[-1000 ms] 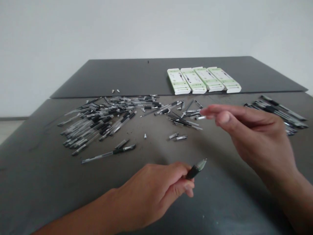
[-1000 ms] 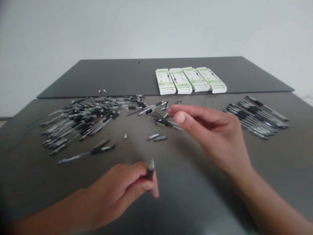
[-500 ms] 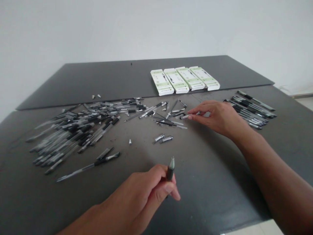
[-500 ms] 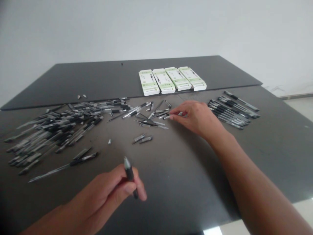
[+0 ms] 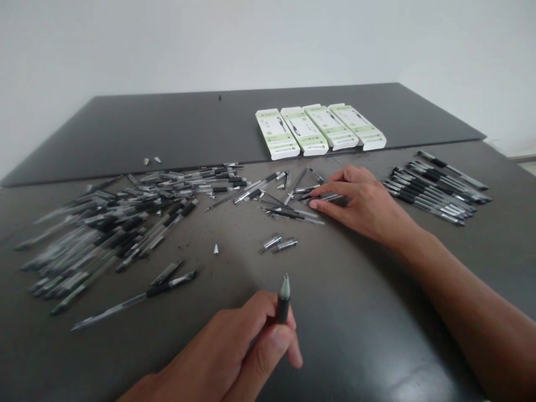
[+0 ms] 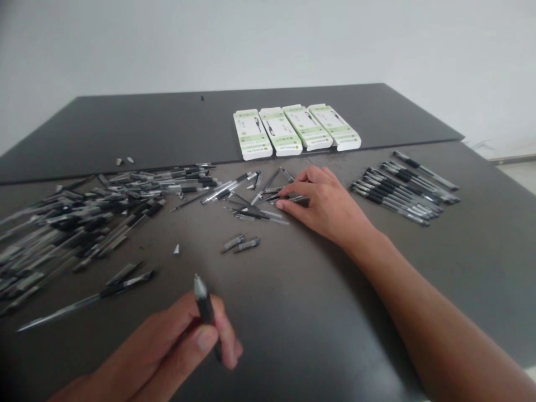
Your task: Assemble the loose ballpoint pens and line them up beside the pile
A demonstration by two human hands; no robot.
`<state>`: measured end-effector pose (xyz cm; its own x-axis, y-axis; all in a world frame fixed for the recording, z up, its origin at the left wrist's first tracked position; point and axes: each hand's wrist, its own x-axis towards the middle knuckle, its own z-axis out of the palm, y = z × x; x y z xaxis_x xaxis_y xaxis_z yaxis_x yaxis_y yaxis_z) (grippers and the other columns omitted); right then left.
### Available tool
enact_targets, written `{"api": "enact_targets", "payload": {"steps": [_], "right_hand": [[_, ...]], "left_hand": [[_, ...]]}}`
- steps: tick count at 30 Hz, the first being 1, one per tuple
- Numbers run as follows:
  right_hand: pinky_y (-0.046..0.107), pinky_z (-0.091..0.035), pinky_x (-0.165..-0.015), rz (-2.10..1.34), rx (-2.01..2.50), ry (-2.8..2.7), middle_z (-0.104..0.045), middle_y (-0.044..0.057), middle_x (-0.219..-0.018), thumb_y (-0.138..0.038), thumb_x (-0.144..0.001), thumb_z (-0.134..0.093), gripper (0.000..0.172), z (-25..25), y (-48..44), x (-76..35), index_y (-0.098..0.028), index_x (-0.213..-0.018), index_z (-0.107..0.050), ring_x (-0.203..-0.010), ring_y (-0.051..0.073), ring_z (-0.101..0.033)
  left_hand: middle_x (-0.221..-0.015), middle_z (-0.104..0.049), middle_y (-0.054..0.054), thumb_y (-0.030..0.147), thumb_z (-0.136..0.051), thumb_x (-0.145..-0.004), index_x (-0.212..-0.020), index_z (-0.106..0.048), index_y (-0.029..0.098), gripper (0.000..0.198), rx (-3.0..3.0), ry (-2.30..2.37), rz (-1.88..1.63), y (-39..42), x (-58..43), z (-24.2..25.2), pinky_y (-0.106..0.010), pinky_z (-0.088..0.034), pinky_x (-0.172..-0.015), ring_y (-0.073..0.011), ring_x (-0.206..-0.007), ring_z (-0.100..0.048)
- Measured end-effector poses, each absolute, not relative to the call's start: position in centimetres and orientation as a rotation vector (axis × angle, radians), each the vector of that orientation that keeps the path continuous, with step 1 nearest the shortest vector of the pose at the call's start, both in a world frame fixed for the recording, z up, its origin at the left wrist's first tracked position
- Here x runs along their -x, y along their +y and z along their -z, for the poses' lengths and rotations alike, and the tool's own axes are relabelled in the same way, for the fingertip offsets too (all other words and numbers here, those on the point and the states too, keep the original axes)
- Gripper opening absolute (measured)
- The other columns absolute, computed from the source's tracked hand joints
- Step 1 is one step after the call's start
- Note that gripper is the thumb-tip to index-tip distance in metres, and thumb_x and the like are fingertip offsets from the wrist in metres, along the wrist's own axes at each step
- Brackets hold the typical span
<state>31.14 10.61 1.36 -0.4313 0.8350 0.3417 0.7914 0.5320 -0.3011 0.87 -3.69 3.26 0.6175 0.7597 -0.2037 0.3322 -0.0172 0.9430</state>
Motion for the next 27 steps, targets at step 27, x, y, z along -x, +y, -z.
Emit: {"api": "enact_targets", "payload": {"steps": [27], "right_hand": [[0.05, -0.052, -0.099, -0.06, 1.303, -2.459, -0.075, 0.011, -0.112, -0.043, -0.101, -0.077, 0.023, -2.0, 10.3, -30.5, -0.027, -0.113, -0.086, -0.104, 0.033, -0.068]], "left_hand": [[-0.088, -0.078, 0.003, 0.047, -0.039, -0.117, -0.093, -0.064, 0.027, 0.04, -1.553, 0.948, -0.432, -3.8, -1.2, -2.9, -0.026, -0.053, -0.078, -0.0146, -0.083, -0.077]]}}
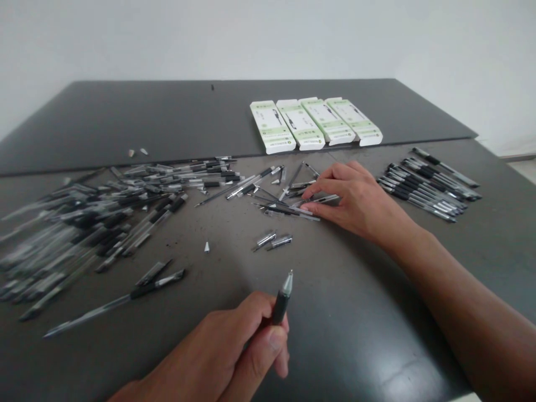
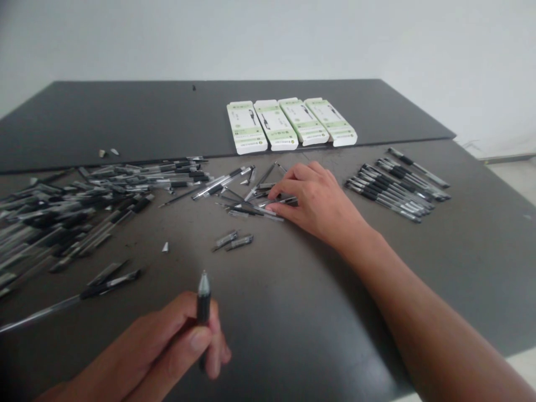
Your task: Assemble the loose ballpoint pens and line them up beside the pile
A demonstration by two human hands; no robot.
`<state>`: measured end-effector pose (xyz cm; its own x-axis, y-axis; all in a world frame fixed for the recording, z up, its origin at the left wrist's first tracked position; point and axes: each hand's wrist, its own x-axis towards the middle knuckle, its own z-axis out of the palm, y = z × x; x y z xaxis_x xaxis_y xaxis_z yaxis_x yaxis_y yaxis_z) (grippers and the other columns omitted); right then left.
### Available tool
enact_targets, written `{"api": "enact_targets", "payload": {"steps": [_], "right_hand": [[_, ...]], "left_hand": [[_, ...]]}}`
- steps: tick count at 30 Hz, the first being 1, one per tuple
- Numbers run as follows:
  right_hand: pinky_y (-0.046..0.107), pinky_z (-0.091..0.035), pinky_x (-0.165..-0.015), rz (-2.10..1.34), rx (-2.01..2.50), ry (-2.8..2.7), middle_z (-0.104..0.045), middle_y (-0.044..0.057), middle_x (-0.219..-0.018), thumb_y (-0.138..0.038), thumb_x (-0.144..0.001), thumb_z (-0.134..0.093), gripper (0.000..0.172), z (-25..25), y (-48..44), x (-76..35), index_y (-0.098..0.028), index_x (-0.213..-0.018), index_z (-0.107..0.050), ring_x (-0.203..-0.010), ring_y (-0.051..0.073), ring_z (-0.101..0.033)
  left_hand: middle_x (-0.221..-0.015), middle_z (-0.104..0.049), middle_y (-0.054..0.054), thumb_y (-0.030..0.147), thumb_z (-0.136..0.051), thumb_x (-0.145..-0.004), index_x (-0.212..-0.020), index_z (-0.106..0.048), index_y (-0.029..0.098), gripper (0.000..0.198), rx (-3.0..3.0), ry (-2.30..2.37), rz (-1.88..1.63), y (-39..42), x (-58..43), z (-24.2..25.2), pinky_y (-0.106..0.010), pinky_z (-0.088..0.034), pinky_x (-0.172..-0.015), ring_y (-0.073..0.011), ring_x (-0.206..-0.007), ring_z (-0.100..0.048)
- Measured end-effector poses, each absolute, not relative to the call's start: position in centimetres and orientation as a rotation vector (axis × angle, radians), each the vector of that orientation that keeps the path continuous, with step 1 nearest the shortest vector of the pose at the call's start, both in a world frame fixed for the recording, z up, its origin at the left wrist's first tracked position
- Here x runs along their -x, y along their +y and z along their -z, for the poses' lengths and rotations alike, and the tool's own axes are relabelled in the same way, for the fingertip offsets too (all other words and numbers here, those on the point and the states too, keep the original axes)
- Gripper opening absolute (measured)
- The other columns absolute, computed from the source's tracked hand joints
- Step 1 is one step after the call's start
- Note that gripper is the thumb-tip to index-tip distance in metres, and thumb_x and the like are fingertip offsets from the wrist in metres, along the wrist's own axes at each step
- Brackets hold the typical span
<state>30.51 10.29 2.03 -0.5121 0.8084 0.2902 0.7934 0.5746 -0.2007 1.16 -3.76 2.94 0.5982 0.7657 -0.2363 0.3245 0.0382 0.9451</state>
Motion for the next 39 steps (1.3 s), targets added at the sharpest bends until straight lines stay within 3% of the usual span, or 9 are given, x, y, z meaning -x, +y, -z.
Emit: {"api": "enact_targets", "payload": {"steps": [8, 18, 22, 27, 30, 33, 35, 39], "right_hand": [[0.051, -0.049, -0.1, -0.093, 1.324, -2.479, -0.077, 0.011, -0.12, -0.044, -0.105, -0.072, 0.027, -1.8, 10.2, -30.3, -0.03, -0.123, -0.087, -0.111, 0.033, -0.067], [0.05, -0.052, -0.105, -0.094, 1.231, -2.394, -0.084, 0.008, -0.115, -0.035, -0.106, -0.07, 0.018, -2.4, 9.9, -29.5, -0.024, -0.108, -0.083, -0.108, 0.03, -0.074], [0.041, -0.059, -0.092, -0.119, 1.184, -2.208, -0.086, 0.005, -0.101, -0.032, -0.101, -0.076, 0.012, -3.5, 8.6, -28.5, -0.024, -0.105, -0.083, -0.096, 0.026, -0.079], [0.032, -0.059, -0.07, -0.472, 1.122, -2.081, -0.085, -0.001, -0.089, -0.028, -0.092, -0.083, 0.01, -4.5, 5.2, -25.8, -0.028, -0.102, -0.083, -0.074, 0.017, -0.076], [0.026, -0.058, -0.064, -0.724, 0.901, -2.08, -0.083, -0.003, -0.085, -0.025, -0.09, -0.086, 0.009, -4.9, 3.2, -24.2, -0.026, -0.096, -0.079, -0.067, 0.012, -0.073], [0.021, -0.058, -0.066, -0.849, 0.745, -2.11, -0.082, -0.003, -0.085, -0.018, -0.089, -0.085, 0.011, -4.9, 2.1, -23.5, -0.024, -0.092, -0.076, -0.071, 0.009, -0.073], [0.019, -0.057, -0.07, -0.86, 0.711, -2.15, -0.08, -0.004, -0.086, -0.014, -0.088, -0.084, 0.012, -4.8, 1.8, -23.4, -0.022, -0.093, -0.076, -0.075, 0.008, -0.073], [0.018, -0.055, -0.07, -0.864, 0.73, -2.213, -0.078, -0.003, -0.085, -0.009, -0.085, -0.085, 0.015, -4.8, 1.9, -23.8, -0.02, -0.091, -0.077, -0.076, 0.008, -0.071]], "left_hand": [[-0.085, -0.076, 0.002, 0.048, -0.04, -0.117, -0.089, -0.064, 0.027, 0.042, -1.569, 0.948, -0.433, -3.8, -1.4, -2.6, -0.025, -0.053, -0.075, -0.0152, -0.08, -0.076], [-0.087, -0.076, 0.001, 0.047, -0.039, -0.118, -0.093, -0.063, 0.026, 0.041, -1.571, 0.965, -0.486, -3.6, -1.5, -3.0, -0.027, -0.052, -0.077, -0.0155, -0.082, -0.075], [-0.079, -0.073, 0.002, 0.051, -0.039, -0.118, -0.099, -0.06, 0.026, 0.038, -1.458, 0.976, -0.597, -3.8, -1.2, -2.5, -0.028, -0.051, -0.072, -0.0155, -0.073, -0.07], [-0.062, -0.051, 0.007, 0.053, -0.044, -0.116, -0.081, -0.05, 0.025, 0.046, -1.173, 0.913, -0.807, -3.1, -0.4, -2.0, -0.025, -0.047, -0.054, -0.0118, -0.051, -0.054], [-0.066, -0.06, 0.005, 0.049, -0.053, -0.113, -0.077, -0.048, 0.024, 0.044, -1.183, 1.071, -0.981, -2.4, -0.6, -3.1, -0.026, -0.053, -0.061, -0.0127, -0.059, -0.065], [-0.074, -0.069, 0.005, 0.036, -0.079, -0.095, -0.075, -0.042, 0.025, 0.043, -1.356, 1.261, -1.039, -2.0, -1.0, -4.1, -0.024, -0.054, -0.061, -0.0119, -0.062, -0.067], [-0.074, -0.072, 0.005, 0.031, -0.081, -0.091, -0.073, -0.038, 0.025, 0.047, -1.423, 1.326, -0.979, -2.0, -1.0, -4.1, -0.023, -0.053, -0.058, -0.0112, -0.058, -0.066], [-0.078, -0.081, 0.001, 0.037, -0.078, -0.095, -0.07, -0.039, 0.024, 0.049, -1.389, 1.273, -0.827, -1.9, -0.5, -3.5, -0.023, -0.056, -0.057, -0.0128, -0.057, -0.07]]}}
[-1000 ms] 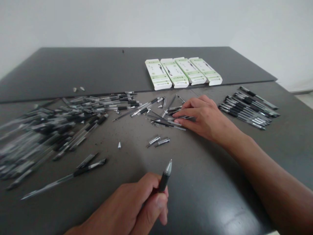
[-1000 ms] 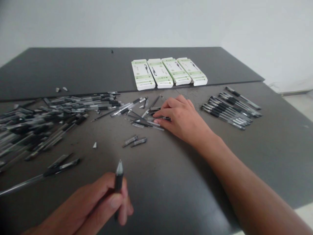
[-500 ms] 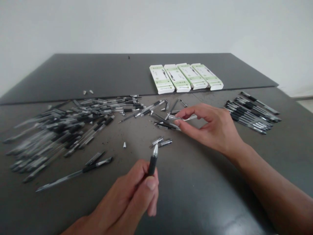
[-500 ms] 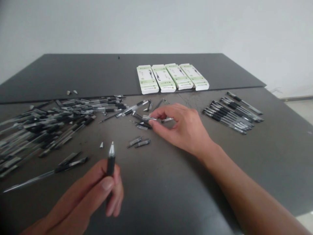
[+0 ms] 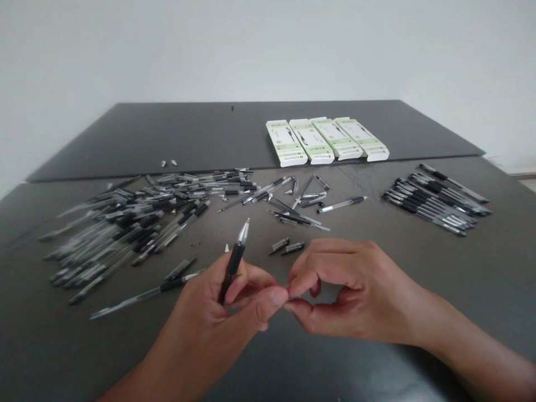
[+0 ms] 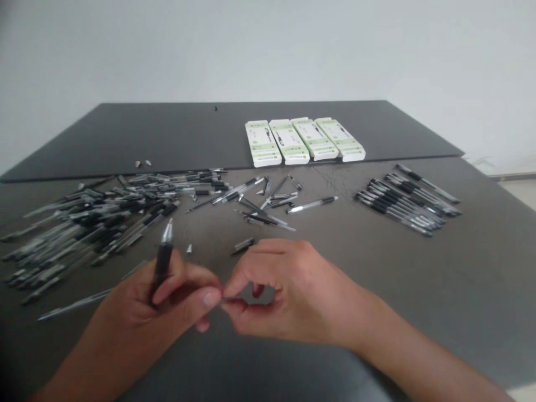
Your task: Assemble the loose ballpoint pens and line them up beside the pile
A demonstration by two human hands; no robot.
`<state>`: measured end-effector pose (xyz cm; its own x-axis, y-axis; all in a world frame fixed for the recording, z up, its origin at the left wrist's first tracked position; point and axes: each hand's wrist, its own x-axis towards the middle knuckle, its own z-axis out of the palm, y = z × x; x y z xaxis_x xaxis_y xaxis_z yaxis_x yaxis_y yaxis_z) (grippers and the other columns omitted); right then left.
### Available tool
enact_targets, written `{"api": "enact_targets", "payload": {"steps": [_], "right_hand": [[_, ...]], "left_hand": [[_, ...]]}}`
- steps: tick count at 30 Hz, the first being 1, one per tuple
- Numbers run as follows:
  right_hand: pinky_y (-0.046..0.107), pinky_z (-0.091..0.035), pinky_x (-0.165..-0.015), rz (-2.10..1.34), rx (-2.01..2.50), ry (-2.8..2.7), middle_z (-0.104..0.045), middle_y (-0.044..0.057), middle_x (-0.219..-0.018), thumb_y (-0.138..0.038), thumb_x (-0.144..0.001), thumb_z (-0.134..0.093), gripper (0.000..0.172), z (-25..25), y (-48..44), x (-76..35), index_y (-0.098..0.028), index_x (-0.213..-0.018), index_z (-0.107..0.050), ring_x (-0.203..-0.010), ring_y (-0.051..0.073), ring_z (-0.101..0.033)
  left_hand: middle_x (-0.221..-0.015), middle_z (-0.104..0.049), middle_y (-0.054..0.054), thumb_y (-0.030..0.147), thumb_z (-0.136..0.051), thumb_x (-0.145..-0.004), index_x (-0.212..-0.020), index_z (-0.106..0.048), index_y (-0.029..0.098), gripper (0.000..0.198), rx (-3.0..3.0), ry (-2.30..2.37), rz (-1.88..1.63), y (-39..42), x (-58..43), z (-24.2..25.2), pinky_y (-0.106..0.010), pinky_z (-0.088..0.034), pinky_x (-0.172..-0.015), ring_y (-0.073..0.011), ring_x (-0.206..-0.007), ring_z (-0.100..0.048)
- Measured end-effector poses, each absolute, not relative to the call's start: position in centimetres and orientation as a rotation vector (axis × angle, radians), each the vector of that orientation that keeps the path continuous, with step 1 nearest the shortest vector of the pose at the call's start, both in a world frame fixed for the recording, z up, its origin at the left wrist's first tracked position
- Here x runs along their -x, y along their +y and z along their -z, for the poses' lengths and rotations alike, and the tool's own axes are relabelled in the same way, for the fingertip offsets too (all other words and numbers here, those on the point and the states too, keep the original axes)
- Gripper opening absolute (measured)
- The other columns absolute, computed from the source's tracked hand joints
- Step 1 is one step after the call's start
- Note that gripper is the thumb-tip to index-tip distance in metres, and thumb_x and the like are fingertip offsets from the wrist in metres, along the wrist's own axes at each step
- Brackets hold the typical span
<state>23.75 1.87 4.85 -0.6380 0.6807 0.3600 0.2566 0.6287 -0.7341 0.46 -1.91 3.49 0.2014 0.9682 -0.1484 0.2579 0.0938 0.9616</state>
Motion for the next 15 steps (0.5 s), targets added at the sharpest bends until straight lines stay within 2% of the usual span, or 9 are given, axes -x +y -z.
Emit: {"api": "enact_targets", "payload": {"steps": [3, 6, 7, 8, 10, 15], "right_hand": [[0.019, -0.056, -0.072, -0.929, 0.717, -2.236, -0.079, -0.003, -0.086, -0.011, -0.086, -0.088, 0.014, -5.2, 2.4, -24.3, -0.02, -0.094, -0.08, -0.078, 0.008, -0.073], [0.023, -0.059, -0.072, -0.921, 0.822, -2.169, -0.085, -0.002, -0.096, -0.033, -0.087, -0.095, 0.024, -5.5, 3.9, -25.7, -0.025, -0.108, -0.085, -0.081, 0.012, -0.075], [0.026, -0.06, -0.072, -0.836, 0.922, -2.125, -0.086, -0.001, -0.1, -0.04, -0.087, -0.094, 0.029, -5.5, 4.7, -26.4, -0.028, -0.111, -0.086, -0.082, 0.014, -0.076], [0.028, -0.059, -0.072, -0.686, 1.06, -2.081, -0.087, -0.001, -0.101, -0.044, -0.089, -0.092, 0.025, -5.3, 5.6, -27.2, -0.03, -0.109, -0.087, -0.083, 0.016, -0.076], [0.033, -0.059, -0.077, -0.409, 1.273, -2.107, -0.087, 0.002, -0.102, -0.044, -0.096, -0.084, 0.017, -4.8, 7.5, -28.8, -0.03, -0.103, -0.088, -0.087, 0.02, -0.078], [0.041, -0.058, -0.084, -0.09, 1.415, -2.334, -0.086, 0.007, -0.11, -0.039, -0.101, -0.074, 0.021, -3.4, 10.0, -30.5, -0.026, -0.107, -0.089, -0.096, 0.028, -0.08]], "left_hand": [[-0.08, -0.083, -0.001, 0.036, -0.082, -0.092, -0.066, -0.037, 0.023, 0.053, -1.303, 1.212, -0.776, -1.7, -0.3, -3.3, -0.023, -0.059, -0.056, -0.0128, -0.056, -0.071], [-0.081, -0.084, -0.001, 0.033, -0.086, -0.089, -0.065, -0.035, 0.023, 0.057, -1.186, 1.17, -0.81, -1.5, -0.6, -3.5, -0.021, -0.062, -0.056, -0.0128, -0.058, -0.073], [-0.084, -0.085, -0.001, 0.031, -0.087, -0.088, -0.065, -0.035, 0.023, 0.057, -1.146, 1.157, -0.828, -1.5, -0.6, -3.5, -0.022, -0.063, -0.057, -0.0137, -0.061, -0.075], [-0.086, -0.086, -0.002, 0.03, -0.088, -0.087, -0.066, -0.036, 0.023, 0.057, -1.107, 1.149, -0.846, -1.5, -0.7, -3.6, -0.022, -0.064, -0.058, -0.0152, -0.065, -0.078], [-0.089, -0.087, -0.003, 0.029, -0.088, -0.087, -0.067, -0.036, 0.023, 0.057, -1.047, 1.137, -0.878, -1.5, -0.8, -3.6, -0.022, -0.066, -0.06, -0.0187, -0.075, -0.084], [-0.086, -0.086, -0.002, 0.028, -0.089, -0.088, -0.068, -0.036, 0.024, 0.057, -1.0, 1.167, -0.948, -1.0, -0.9, -3.4, -0.021, -0.069, -0.063, -0.0196, -0.079, -0.086]]}}
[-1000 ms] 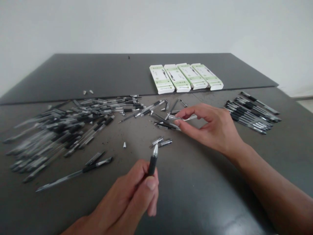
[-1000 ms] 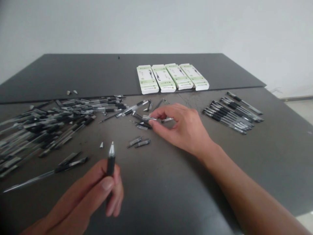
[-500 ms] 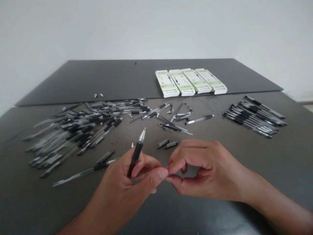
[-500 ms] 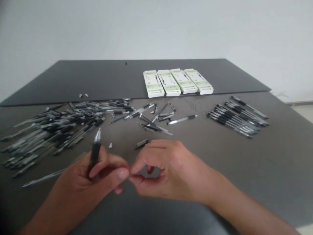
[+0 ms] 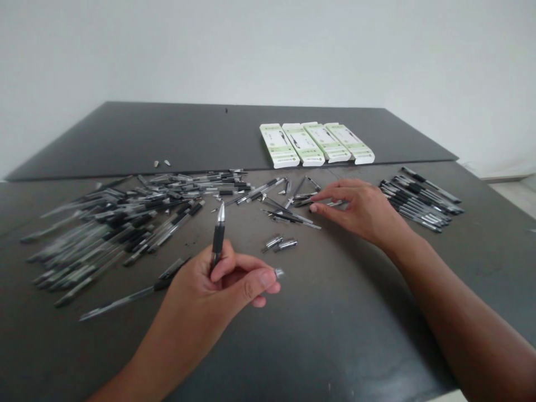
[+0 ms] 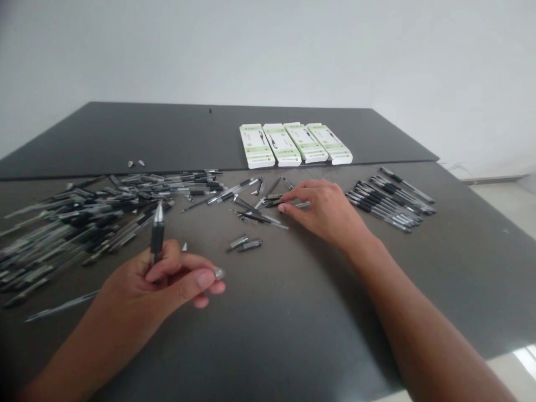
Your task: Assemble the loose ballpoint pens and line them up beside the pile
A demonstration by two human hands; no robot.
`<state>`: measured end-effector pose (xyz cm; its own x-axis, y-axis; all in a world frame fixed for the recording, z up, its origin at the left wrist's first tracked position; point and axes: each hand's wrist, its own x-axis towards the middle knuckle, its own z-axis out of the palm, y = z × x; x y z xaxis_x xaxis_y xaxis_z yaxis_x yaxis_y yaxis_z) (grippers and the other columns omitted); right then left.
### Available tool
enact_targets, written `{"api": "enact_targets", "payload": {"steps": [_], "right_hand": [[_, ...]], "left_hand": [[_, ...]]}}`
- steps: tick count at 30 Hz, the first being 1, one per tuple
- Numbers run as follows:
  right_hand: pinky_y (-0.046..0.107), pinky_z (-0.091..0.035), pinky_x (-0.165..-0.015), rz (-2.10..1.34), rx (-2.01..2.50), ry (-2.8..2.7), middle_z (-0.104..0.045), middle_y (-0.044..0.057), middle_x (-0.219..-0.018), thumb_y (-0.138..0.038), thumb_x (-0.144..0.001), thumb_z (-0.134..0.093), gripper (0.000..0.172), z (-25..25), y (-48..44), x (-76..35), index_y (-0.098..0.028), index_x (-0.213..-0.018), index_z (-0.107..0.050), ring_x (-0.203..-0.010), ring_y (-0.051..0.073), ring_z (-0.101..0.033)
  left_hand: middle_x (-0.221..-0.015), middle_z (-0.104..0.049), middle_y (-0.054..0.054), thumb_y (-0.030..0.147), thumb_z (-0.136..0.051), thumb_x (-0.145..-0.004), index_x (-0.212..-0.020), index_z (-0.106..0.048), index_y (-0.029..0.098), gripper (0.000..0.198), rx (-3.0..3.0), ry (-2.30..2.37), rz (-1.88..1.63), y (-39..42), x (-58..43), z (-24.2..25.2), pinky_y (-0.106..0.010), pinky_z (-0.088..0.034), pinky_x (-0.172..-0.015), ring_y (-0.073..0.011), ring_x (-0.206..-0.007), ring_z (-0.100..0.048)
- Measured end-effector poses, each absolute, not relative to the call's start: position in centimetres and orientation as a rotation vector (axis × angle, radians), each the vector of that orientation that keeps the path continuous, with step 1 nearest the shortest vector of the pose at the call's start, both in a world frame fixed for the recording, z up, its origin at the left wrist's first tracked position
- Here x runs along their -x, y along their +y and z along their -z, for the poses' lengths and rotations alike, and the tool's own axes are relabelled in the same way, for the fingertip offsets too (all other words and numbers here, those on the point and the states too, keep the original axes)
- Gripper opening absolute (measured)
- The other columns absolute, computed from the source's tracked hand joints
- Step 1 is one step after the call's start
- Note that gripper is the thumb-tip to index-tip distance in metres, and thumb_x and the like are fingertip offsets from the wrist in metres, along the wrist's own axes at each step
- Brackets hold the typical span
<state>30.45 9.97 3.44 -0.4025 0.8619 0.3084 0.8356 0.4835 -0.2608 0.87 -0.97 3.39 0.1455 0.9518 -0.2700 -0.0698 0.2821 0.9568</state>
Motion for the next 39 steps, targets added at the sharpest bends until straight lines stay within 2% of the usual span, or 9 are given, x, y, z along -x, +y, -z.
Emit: {"api": "enact_targets", "payload": {"steps": [3, 8, 16, 24, 34, 39], "right_hand": [[0.044, -0.057, -0.088, -0.026, 1.452, -2.365, -0.086, 0.007, -0.11, -0.041, -0.102, -0.071, 0.024, -3.2, 10.1, -30.1, -0.025, -0.106, -0.089, -0.099, 0.029, -0.078], [0.043, -0.055, -0.084, -0.065, 1.552, -2.351, -0.086, 0.006, -0.102, -0.045, -0.1, -0.072, 0.026, -3.0, 10.3, -29.7, -0.026, -0.106, -0.089, -0.093, 0.029, -0.078], [0.047, -0.056, -0.091, -0.039, 1.605, -2.391, -0.087, 0.005, -0.102, -0.043, -0.101, -0.065, 0.03, -3.0, 10.5, -29.2, -0.027, -0.11, -0.089, -0.095, 0.03, -0.078], [0.051, -0.05, -0.098, 0.072, 1.659, -2.445, -0.088, 0.006, -0.111, -0.045, -0.097, -0.07, 0.03, -3.4, 10.2, -28.7, -0.029, -0.112, -0.09, -0.112, 0.037, -0.076], [0.048, -0.047, -0.091, 0.09, 1.629, -2.409, -0.086, 0.007, -0.098, -0.036, -0.099, -0.066, 0.025, -2.9, 10.4, -28.3, -0.025, -0.098, -0.088, -0.103, 0.036, -0.075], [0.042, -0.052, -0.084, -0.035, 1.57, -2.212, -0.084, 0.005, -0.085, -0.031, -0.096, -0.07, 0.018, -3.9, 9.8, -27.6, -0.024, -0.09, -0.086, -0.083, 0.028, -0.076]], "left_hand": [[-0.084, -0.086, -0.002, 0.028, -0.09, -0.087, -0.067, -0.034, 0.024, 0.06, -1.004, 1.171, -0.972, -0.6, -0.8, -3.5, -0.02, -0.069, -0.062, -0.0202, -0.079, -0.087], [-0.085, -0.087, -0.001, 0.029, -0.09, -0.087, -0.067, -0.034, 0.023, 0.06, -1.002, 1.153, -0.975, -0.6, -0.7, -3.8, -0.018, -0.069, -0.062, -0.0197, -0.079, -0.087], [-0.083, -0.087, 0.0, 0.027, -0.089, -0.087, -0.067, -0.034, 0.023, 0.059, -1.021, 1.158, -0.973, -0.8, -0.8, -3.8, -0.016, -0.068, -0.061, -0.0179, -0.077, -0.087], [-0.085, -0.087, 0.0, 0.031, -0.09, -0.088, -0.068, -0.034, 0.023, 0.06, -1.039, 1.173, -0.951, -0.8, -0.8, -3.3, -0.016, -0.069, -0.063, -0.0175, -0.08, -0.087], [-0.087, -0.085, 0.001, 0.032, -0.09, -0.09, -0.07, -0.036, 0.023, 0.059, -1.021, 1.176, -0.941, -1.0, -0.6, -2.7, -0.019, -0.069, -0.064, -0.0181, -0.082, -0.086], [-0.086, -0.086, 0.0, 0.028, -0.089, -0.091, -0.07, -0.035, 0.023, 0.058, -1.01, 1.148, -0.955, -0.9, -0.6, -3.0, -0.019, -0.067, -0.062, -0.018, -0.079, -0.086]]}}
